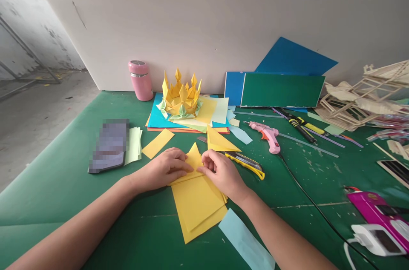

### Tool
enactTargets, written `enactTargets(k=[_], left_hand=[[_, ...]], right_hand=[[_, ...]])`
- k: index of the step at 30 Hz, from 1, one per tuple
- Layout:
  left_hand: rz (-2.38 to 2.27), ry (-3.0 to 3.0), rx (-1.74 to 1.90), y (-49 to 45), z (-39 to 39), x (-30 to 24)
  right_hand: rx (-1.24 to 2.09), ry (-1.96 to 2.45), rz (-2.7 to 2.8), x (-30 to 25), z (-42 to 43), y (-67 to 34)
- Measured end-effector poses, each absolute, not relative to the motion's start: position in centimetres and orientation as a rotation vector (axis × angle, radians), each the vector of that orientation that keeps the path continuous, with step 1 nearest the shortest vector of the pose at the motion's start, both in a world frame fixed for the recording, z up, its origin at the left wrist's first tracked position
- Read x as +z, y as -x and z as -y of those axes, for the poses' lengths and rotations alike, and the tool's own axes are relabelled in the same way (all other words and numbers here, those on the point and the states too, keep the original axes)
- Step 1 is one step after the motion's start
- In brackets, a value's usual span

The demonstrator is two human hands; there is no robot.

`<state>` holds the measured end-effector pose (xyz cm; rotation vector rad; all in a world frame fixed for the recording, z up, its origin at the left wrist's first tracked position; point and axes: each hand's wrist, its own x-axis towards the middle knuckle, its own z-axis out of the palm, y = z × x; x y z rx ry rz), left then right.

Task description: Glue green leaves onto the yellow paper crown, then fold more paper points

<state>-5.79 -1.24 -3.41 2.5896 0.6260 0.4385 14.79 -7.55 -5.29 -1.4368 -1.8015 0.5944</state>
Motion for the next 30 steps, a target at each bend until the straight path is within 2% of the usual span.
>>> enactTargets(k=[30], left_hand=[[-0.537,-2.602,0.417,5.68,1.13,-2.95]], right_hand=[[0.581,1.456,1.869,-4.77,7.6,-14.85]])
